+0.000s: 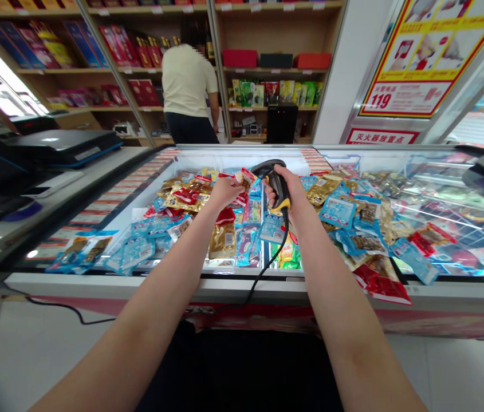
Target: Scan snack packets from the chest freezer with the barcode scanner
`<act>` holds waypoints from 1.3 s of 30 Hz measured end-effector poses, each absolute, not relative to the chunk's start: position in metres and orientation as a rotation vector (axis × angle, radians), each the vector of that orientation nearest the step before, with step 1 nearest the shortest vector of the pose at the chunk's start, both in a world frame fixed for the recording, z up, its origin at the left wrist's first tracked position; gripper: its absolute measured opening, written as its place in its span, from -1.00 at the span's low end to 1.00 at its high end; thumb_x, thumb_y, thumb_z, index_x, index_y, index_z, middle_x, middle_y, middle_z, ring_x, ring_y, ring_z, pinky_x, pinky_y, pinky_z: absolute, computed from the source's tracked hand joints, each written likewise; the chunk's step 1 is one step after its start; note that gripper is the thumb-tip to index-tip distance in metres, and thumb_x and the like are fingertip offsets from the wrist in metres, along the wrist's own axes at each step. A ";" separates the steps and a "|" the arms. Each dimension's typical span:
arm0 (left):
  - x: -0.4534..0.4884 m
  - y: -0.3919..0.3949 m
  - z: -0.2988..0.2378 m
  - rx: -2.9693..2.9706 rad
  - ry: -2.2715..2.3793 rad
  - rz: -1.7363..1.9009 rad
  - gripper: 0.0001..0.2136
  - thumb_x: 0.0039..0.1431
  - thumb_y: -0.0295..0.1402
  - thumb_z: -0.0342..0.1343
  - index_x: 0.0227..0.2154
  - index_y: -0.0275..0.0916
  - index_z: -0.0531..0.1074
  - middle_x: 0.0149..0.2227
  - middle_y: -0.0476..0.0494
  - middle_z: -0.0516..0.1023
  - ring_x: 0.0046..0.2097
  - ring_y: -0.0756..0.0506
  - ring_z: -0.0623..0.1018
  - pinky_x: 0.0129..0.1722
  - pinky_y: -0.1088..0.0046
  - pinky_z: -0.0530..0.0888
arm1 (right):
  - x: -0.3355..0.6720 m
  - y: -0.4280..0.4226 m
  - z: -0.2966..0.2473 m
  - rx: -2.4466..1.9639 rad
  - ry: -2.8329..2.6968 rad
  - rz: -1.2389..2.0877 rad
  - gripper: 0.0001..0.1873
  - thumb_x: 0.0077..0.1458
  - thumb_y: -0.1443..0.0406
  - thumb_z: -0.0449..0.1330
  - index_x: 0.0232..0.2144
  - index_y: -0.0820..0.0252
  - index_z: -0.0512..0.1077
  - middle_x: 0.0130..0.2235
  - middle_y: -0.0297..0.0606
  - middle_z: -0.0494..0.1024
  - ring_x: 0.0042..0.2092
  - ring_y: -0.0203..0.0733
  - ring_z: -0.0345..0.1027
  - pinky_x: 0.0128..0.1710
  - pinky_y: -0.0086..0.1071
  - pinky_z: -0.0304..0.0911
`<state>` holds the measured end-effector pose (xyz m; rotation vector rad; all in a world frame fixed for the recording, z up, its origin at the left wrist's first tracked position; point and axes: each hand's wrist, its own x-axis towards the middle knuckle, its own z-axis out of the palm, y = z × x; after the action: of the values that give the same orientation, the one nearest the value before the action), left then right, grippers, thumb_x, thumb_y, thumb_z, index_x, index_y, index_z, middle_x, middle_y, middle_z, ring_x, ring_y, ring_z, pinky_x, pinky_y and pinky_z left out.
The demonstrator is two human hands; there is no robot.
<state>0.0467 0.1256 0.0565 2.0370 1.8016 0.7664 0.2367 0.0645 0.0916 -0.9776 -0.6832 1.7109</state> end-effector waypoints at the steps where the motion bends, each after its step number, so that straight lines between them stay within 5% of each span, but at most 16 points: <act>1: 0.047 0.126 0.056 2.038 1.803 0.770 -0.86 0.02 -0.35 0.08 -0.55 -0.23 0.48 -0.53 -0.11 0.51 -0.28 -0.14 0.57 -0.30 0.46 0.39 | 0.236 0.064 0.092 -0.980 -0.685 1.709 -0.63 0.20 0.00 0.20 -0.35 0.20 0.47 -0.62 -0.35 0.32 -0.67 -0.35 0.07 -0.72 -0.48 0.10; 11: 0.044 0.128 0.053 2.029 1.781 0.811 -0.86 0.01 -0.34 0.09 -0.56 -0.24 0.48 -0.54 -0.11 0.50 -0.32 -0.11 0.54 -0.33 0.46 0.37 | 0.238 0.068 0.089 -0.937 -0.665 1.790 -0.55 0.29 -0.03 0.06 -0.37 0.21 0.44 -0.64 -0.34 0.31 -0.67 -0.35 0.09 -0.72 -0.51 0.06; 31: 0.035 0.132 0.058 1.862 1.756 0.956 -0.79 0.04 -0.31 0.13 -0.29 -0.23 0.58 -0.45 -0.09 0.57 -0.31 -0.12 0.57 -0.25 0.42 0.43 | 0.240 0.062 0.093 -0.885 -0.717 1.710 -0.59 0.20 -0.04 0.20 -0.31 0.21 0.46 -0.64 -0.37 0.33 -0.68 -0.35 0.10 -0.74 -0.49 0.10; 39: -0.019 0.114 0.095 1.520 2.245 1.350 -0.64 0.06 -0.33 0.11 -0.04 -0.16 0.49 -0.05 -0.25 0.56 0.09 -0.32 0.48 0.10 0.09 0.37 | 0.240 0.062 0.093 -0.936 -0.729 1.647 -0.59 0.25 -0.03 0.14 -0.31 0.21 0.46 -0.65 -0.36 0.34 -0.69 -0.35 0.11 -0.73 -0.51 0.10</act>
<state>-0.0187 0.1143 0.0946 1.5196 2.2451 1.3503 0.2398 0.0620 0.0925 -0.9364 -0.7290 1.6469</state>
